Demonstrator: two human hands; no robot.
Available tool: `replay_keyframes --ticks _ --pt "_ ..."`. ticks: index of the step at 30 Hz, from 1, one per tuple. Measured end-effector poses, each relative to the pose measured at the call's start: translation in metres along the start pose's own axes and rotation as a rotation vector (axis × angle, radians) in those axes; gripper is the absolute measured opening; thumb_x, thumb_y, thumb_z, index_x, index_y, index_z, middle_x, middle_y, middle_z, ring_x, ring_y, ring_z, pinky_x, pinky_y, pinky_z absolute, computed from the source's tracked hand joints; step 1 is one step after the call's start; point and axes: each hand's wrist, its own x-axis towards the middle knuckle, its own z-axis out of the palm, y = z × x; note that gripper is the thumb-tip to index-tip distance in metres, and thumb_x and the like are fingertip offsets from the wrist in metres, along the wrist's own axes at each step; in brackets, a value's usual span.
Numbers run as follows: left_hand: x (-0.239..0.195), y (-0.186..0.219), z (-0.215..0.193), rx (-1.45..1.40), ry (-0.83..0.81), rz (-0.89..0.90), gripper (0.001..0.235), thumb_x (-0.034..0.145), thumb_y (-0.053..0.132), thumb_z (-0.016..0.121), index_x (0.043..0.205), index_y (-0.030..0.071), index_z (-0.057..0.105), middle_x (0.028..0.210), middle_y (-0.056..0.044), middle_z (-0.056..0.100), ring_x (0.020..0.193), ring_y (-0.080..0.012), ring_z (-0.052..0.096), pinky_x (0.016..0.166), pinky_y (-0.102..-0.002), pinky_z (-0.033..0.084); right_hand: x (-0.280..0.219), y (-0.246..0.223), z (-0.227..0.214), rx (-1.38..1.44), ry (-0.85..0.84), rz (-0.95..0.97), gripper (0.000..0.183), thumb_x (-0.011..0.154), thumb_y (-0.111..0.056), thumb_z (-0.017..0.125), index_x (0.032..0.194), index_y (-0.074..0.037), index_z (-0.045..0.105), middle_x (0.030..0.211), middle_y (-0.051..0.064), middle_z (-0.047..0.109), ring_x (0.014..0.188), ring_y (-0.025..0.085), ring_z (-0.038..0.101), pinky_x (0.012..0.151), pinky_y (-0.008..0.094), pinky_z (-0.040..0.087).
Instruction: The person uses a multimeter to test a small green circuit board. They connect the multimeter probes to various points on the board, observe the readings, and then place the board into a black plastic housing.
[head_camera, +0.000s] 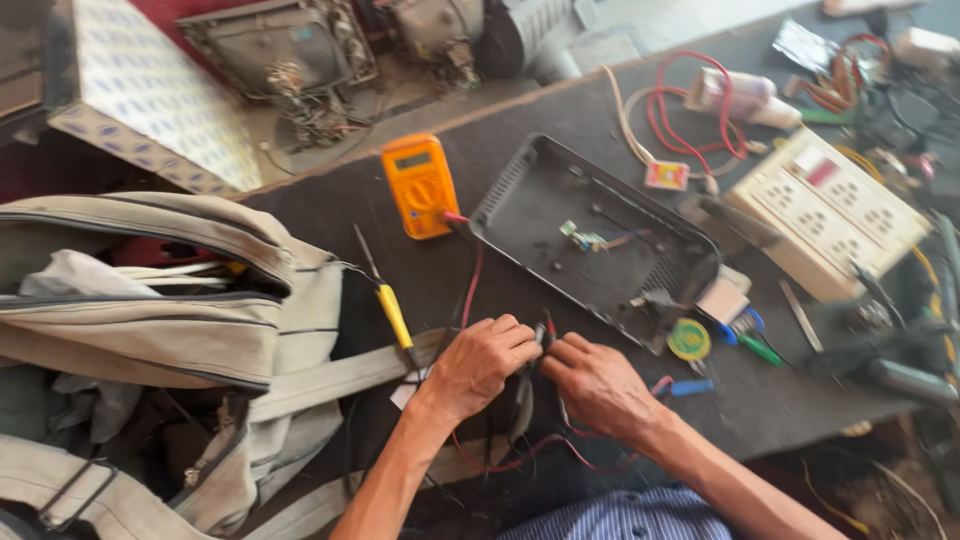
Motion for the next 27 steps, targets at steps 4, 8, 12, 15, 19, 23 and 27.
replay_keyframes --ticks 4,8,12,15,19,23,27 --pt "0.003 0.012 0.007 0.022 -0.046 -0.053 0.018 0.083 0.008 0.059 0.097 0.01 0.069 0.103 -0.006 0.063 0.097 -0.025 0.06 0.079 -0.038 0.051 -0.012 -0.003 0.01 -0.071 -0.105 -0.011 0.021 0.068 -0.011 0.069 0.088 -0.006 0.066 0.094 0.01 0.057 0.091 0.027 0.058 0.073 0.039 0.051" --pt "-0.001 0.008 0.006 0.104 -0.155 -0.025 0.014 0.084 0.008 0.06 0.096 0.009 0.068 0.101 -0.008 0.061 0.098 -0.026 0.062 0.081 -0.039 0.053 -0.015 -0.005 0.008 -0.153 -0.168 -0.078 0.021 0.07 -0.01 0.069 0.091 -0.005 0.066 0.098 0.01 0.055 0.099 0.026 0.057 0.08 0.035 0.054" --pt "-0.013 0.01 0.002 0.109 -0.06 -0.057 0.019 0.086 0.002 0.062 0.104 0.005 0.064 0.112 -0.011 0.063 0.106 -0.0276 0.065 0.083 -0.038 0.057 -0.025 -0.003 0.0 -0.131 -0.105 -0.168 0.052 0.056 -0.015 0.069 0.106 0.002 0.066 0.102 0.012 0.056 0.094 0.026 0.055 0.075 0.035 0.054" --pt "-0.019 0.022 0.003 -0.084 0.314 -0.195 0.024 0.089 -0.001 0.062 0.112 0.003 0.063 0.117 -0.013 0.066 0.11 -0.0275 0.067 0.091 -0.038 0.057 -0.03 0.005 -0.011 -0.189 -0.085 -0.245 0.038 0.071 -0.019 0.07 0.105 -0.001 0.064 0.101 0.009 0.055 0.093 0.024 0.056 0.078 0.035 0.053" --pt "-0.013 0.048 0.018 -0.451 0.641 -0.475 0.009 0.102 0.004 0.061 0.11 0.002 0.064 0.112 -0.012 0.07 0.099 -0.0208 0.074 0.087 -0.032 0.06 -0.035 0.006 -0.012 -0.243 -0.04 -0.154 0.046 0.077 -0.018 0.067 0.121 -0.005 0.066 0.095 0.005 0.054 0.09 0.022 0.057 0.071 0.034 0.05" --pt "0.003 0.08 0.026 -0.625 0.926 -0.442 0.013 0.103 0.001 0.056 0.114 -0.001 0.061 0.119 -0.017 0.066 0.097 -0.0218 0.074 0.086 -0.033 0.064 -0.033 0.003 -0.003 -0.265 -0.12 -0.027 0.053 0.073 -0.013 0.065 0.126 -0.012 0.066 0.095 0.004 0.056 0.091 0.021 0.058 0.075 0.035 0.05" --pt "0.01 0.093 0.007 -0.536 1.059 -0.44 0.015 0.105 -0.001 0.053 0.119 -0.003 0.06 0.125 -0.018 0.063 0.1 -0.0223 0.073 0.09 -0.034 0.065 -0.025 0.013 -0.003 -0.254 -0.144 -0.16 0.055 0.072 -0.013 0.067 0.127 -0.009 0.066 0.099 0.007 0.058 0.093 0.023 0.058 0.075 0.036 0.05"
